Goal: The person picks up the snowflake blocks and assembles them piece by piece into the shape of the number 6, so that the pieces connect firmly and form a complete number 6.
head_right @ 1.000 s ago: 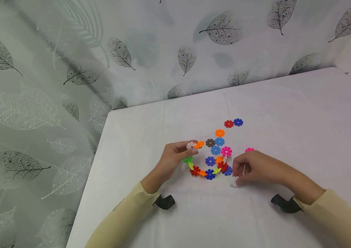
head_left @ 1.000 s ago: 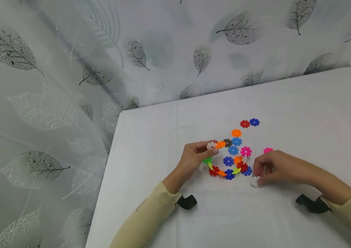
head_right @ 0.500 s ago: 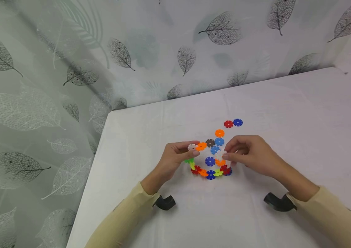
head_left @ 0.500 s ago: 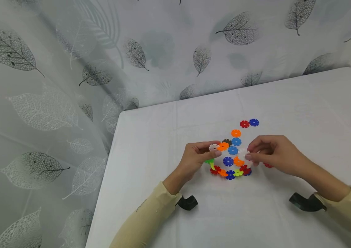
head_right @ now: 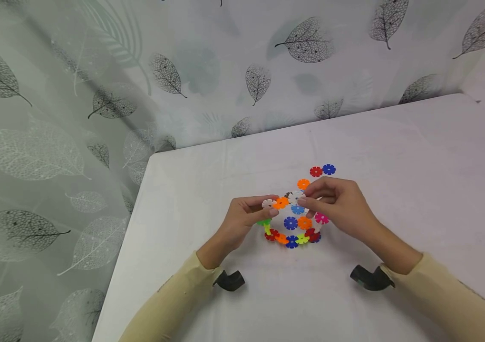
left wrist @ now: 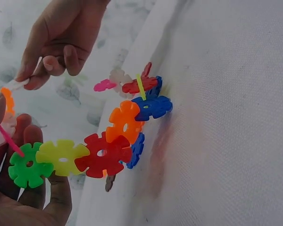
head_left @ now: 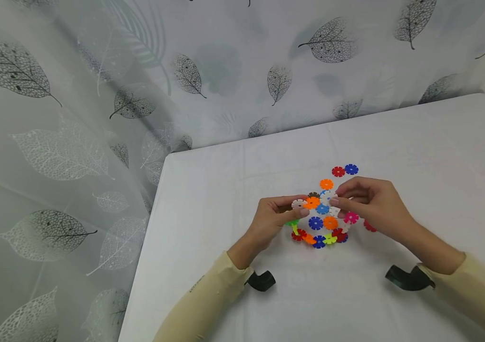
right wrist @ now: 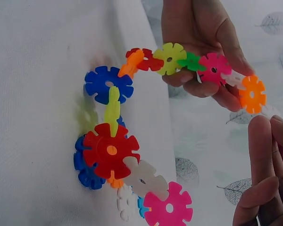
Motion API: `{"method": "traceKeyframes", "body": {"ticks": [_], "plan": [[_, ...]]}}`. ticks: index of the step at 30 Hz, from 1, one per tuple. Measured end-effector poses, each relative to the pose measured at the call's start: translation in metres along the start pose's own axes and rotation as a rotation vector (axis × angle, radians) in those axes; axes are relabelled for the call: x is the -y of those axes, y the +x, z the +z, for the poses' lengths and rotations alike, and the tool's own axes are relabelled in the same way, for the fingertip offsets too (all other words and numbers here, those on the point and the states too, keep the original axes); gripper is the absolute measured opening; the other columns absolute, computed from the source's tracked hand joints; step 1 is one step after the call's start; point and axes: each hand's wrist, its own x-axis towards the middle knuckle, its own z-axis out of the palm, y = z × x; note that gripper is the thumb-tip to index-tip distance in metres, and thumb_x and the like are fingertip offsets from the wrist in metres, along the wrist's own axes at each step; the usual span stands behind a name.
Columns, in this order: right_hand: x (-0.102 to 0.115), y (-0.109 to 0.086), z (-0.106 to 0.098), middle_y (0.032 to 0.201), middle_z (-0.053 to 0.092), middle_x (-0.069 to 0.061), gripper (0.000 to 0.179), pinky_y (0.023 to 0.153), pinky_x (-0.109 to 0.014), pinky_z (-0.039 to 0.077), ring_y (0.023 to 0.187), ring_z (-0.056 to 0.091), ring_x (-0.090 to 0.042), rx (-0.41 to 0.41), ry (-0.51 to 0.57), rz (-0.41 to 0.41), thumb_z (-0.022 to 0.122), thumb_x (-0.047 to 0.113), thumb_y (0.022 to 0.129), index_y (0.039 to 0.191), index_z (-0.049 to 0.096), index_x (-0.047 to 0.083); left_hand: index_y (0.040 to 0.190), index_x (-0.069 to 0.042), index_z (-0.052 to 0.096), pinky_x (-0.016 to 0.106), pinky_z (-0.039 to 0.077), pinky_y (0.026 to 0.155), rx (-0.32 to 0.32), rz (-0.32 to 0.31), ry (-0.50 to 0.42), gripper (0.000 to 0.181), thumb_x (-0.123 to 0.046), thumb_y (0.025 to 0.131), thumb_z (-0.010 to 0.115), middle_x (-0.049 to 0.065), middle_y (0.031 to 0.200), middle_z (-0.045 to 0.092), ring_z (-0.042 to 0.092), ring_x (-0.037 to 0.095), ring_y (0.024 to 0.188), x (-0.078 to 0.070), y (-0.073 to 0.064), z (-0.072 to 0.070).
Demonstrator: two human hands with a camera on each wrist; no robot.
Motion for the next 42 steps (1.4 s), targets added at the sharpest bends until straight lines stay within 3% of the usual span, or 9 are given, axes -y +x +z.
{"method": "traceKeyframes", "body": {"ticks": [6, 9, 14, 19, 28, 31, 37, 42], "plan": [[0.002, 0.001, 0.004, 0.093, 0.074, -0.010, 0.022, 0.070, -0.024, 0.058, 0.071, 0.074, -0.019, -0.015, 0.019, 0.012, 0.077, 0.017, 0.092, 0.105, 0.067, 0.002, 0.122, -0.013, 0.076, 0.025, 0.053, 0.074, 0.006, 0.020, -0.011, 0.028, -0.013, 0.093, 0.075, 0.003, 0.102, 0.075, 0.063, 0.016, 0.092, 0.001, 0.000, 0.000], [0.002, 0.001, 0.007, 0.092, 0.074, -0.009, 0.021, 0.063, -0.025, 0.058, 0.070, 0.074, -0.019, -0.021, 0.034, 0.011, 0.077, 0.017, 0.092, 0.105, 0.067, 0.002, 0.122, -0.013, 0.076, 0.025, 0.053, 0.074, 0.014, 0.028, -0.014, 0.029, -0.013, 0.093, 0.075, 0.004, 0.101, 0.075, 0.063, 0.015, 0.092, 0.001, 0.000, 0.000], [0.000, 0.000, 0.013, 0.093, 0.074, -0.010, 0.019, 0.060, -0.026, 0.058, 0.069, 0.074, -0.017, -0.070, 0.016, -0.037, 0.076, 0.013, 0.092, 0.105, 0.067, 0.002, 0.123, -0.012, 0.075, 0.025, 0.054, 0.075, 0.024, 0.041, -0.016, 0.029, -0.013, 0.094, 0.074, 0.004, 0.102, 0.075, 0.063, 0.016, 0.092, 0.003, 0.000, 0.000], [-0.002, -0.002, 0.022, 0.091, 0.074, -0.009, 0.015, 0.062, -0.024, 0.057, 0.066, 0.072, -0.013, -0.143, -0.010, -0.099, 0.077, 0.007, 0.091, 0.102, 0.069, 0.002, 0.121, -0.012, 0.076, 0.027, 0.055, 0.077, -0.006, 0.034, -0.012, 0.028, -0.014, 0.093, 0.076, 0.002, 0.106, 0.076, 0.066, 0.017, 0.097, 0.003, 0.002, 0.000], [-0.004, -0.006, 0.035, 0.078, 0.072, -0.003, 0.011, 0.049, -0.025, 0.049, 0.050, 0.062, -0.017, -0.214, 0.048, -0.128, 0.079, 0.000, 0.087, 0.094, 0.070, 0.001, 0.112, -0.009, 0.079, 0.030, 0.052, 0.080, -0.042, 0.005, 0.010, 0.023, -0.019, 0.092, 0.077, -0.002, 0.111, 0.075, 0.065, 0.015, 0.108, 0.000, 0.002, 0.003], [-0.003, -0.006, 0.035, 0.082, 0.073, -0.006, 0.011, 0.049, -0.026, 0.050, 0.048, 0.061, -0.017, -0.205, 0.050, -0.143, 0.079, -0.001, 0.086, 0.093, 0.070, 0.001, 0.112, -0.007, 0.079, 0.030, 0.053, 0.081, -0.032, 0.022, 0.025, 0.022, -0.018, 0.093, 0.076, -0.001, 0.112, 0.075, 0.065, 0.014, 0.108, 0.001, 0.002, 0.001], [-0.006, -0.005, 0.034, 0.087, 0.074, -0.009, 0.011, 0.049, -0.027, 0.050, 0.054, 0.066, -0.018, -0.177, 0.036, -0.132, 0.078, 0.001, 0.088, 0.096, 0.070, 0.002, 0.121, -0.008, 0.075, 0.027, 0.055, 0.072, 0.017, 0.112, 0.095, 0.028, -0.014, 0.093, 0.075, 0.000, 0.108, 0.076, 0.068, 0.017, 0.089, -0.001, 0.003, -0.003], [-0.008, -0.004, 0.030, 0.098, 0.075, -0.011, 0.012, 0.057, -0.026, 0.055, 0.057, 0.069, -0.018, -0.136, 0.024, -0.099, 0.074, 0.009, 0.093, 0.103, 0.072, 0.003, 0.126, -0.010, 0.073, 0.031, 0.054, 0.079, 0.022, 0.188, 0.232, 0.036, -0.019, 0.092, 0.076, -0.008, 0.116, 0.073, 0.065, 0.011, 0.096, -0.006, 0.003, -0.004]]}}
